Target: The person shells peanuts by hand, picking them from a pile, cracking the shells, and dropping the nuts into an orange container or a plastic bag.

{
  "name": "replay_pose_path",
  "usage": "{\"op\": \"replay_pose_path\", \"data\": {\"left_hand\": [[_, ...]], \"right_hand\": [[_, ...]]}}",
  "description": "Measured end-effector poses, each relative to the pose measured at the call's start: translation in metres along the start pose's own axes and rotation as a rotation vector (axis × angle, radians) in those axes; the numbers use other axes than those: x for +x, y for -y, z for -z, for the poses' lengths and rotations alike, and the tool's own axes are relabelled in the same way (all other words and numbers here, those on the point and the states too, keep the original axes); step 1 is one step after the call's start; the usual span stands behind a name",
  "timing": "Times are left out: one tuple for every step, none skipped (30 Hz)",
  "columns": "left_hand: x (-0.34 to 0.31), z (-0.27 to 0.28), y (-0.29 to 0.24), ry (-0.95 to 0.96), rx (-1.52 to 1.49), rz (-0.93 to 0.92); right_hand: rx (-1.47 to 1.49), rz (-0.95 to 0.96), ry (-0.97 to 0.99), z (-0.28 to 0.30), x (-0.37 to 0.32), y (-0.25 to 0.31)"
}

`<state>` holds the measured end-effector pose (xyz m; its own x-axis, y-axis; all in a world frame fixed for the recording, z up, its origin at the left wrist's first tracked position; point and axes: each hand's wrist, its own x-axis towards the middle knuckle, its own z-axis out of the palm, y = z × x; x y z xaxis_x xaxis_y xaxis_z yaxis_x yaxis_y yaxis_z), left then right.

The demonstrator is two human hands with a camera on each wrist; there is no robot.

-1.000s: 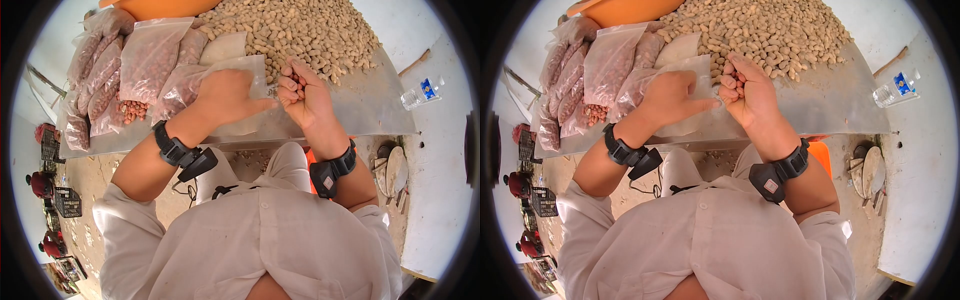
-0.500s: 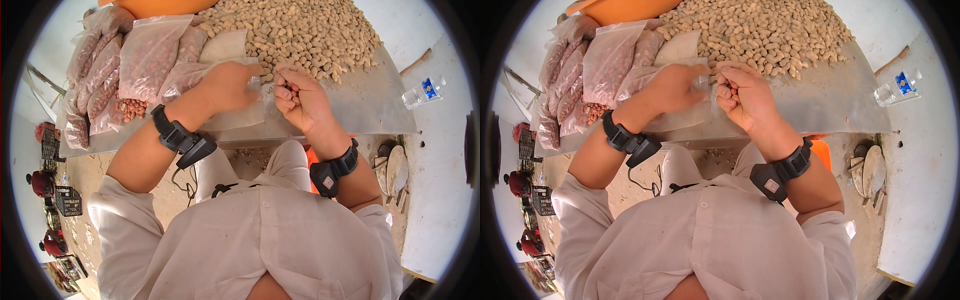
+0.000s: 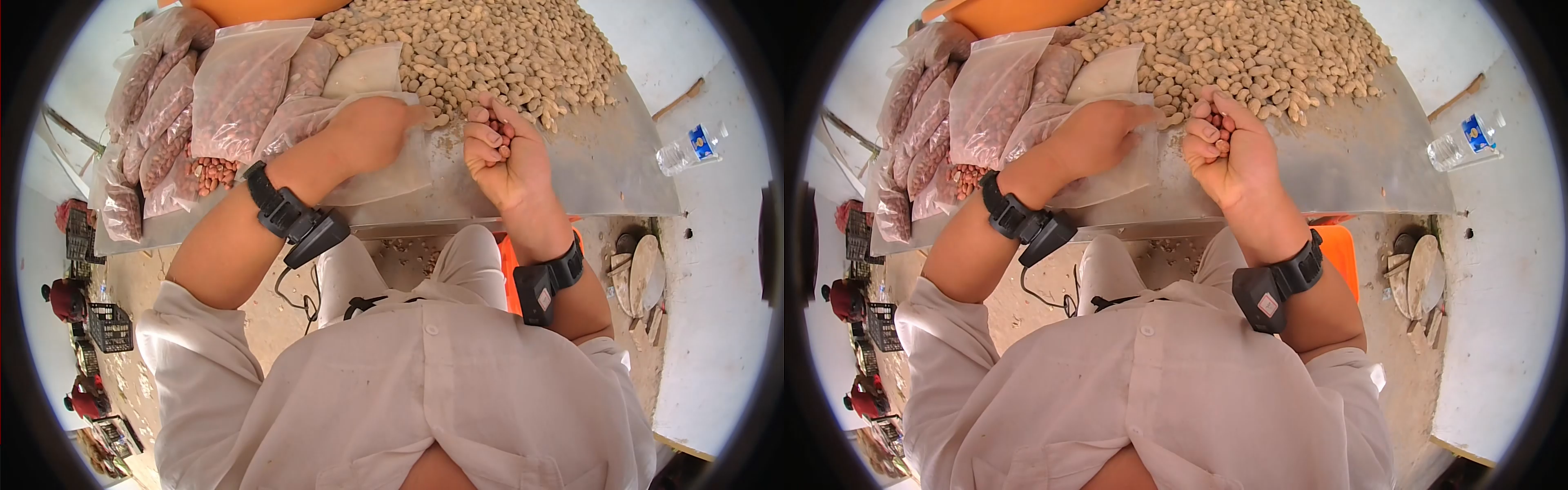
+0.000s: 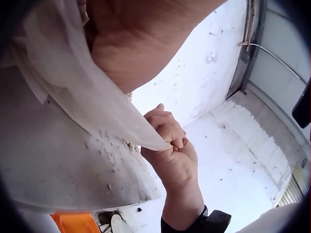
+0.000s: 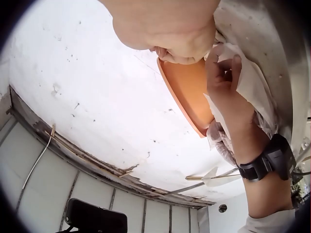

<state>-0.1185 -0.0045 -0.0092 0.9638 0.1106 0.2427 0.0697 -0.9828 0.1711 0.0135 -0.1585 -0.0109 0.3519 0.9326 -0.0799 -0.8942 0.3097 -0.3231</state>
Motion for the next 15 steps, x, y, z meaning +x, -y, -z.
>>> {"op": "replay_pose_path", "data": {"left_hand": [[0.0, 0.0, 0.0, -0.004, 0.004, -0.002], [0.0, -0.001, 0.001, -0.009, 0.008, -0.003], [0.001, -0.002, 0.002, -0.007, 0.032, 0.005], [0.003, -0.003, 0.003, -0.005, 0.057, 0.014], [0.004, -0.004, 0.003, -0.003, 0.082, 0.022], [0.005, 0.0, 0.0, 0.049, 0.086, 0.055], [0.008, 0.004, -0.004, 0.103, 0.09, 0.088], [0.011, 0.008, -0.008, 0.156, 0.094, 0.119], [0.013, 0.01, -0.01, 0.162, 0.107, 0.124], [0.016, 0.011, -0.011, 0.168, 0.121, 0.129], [0.019, 0.014, -0.013, 0.174, 0.135, 0.134], [0.023, 0.019, -0.017, 0.221, 0.172, 0.151], [0.026, 0.025, -0.021, 0.268, 0.209, 0.169], [0.028, 0.029, -0.024, 0.315, 0.247, 0.187], [0.028, 0.029, -0.023, 0.311, 0.232, 0.164]], "right_hand": [[-0.004, 0.0, -0.004, -0.001, -0.001, 0.0], [-0.008, 0.003, -0.003, -0.002, -0.001, 0.0], [-0.011, 0.005, -0.003, -0.002, -0.001, 0.0], [-0.016, 0.007, -0.002, -0.003, -0.001, 0.0], [-0.034, 0.025, -0.017, -0.005, -0.002, -0.001], [-0.053, 0.043, -0.031, -0.007, -0.004, -0.003], [-0.071, 0.062, -0.046, -0.008, -0.006, -0.004], [-0.074, 0.061, -0.052, -0.009, -0.007, -0.005], [-0.077, 0.059, -0.059, -0.009, -0.008, -0.005], [-0.08, 0.057, -0.065, -0.009, -0.008, -0.005], [-0.076, 0.054, -0.057, -0.009, -0.008, -0.004], [-0.071, 0.05, -0.049, -0.007, -0.008, -0.004], [-0.066, 0.046, -0.042, -0.005, -0.008, -0.004], [-0.074, 0.036, -0.031, -0.003, -0.007, -0.003], [-0.083, 0.026, -0.021, -0.001, -0.006, -0.002]]}}
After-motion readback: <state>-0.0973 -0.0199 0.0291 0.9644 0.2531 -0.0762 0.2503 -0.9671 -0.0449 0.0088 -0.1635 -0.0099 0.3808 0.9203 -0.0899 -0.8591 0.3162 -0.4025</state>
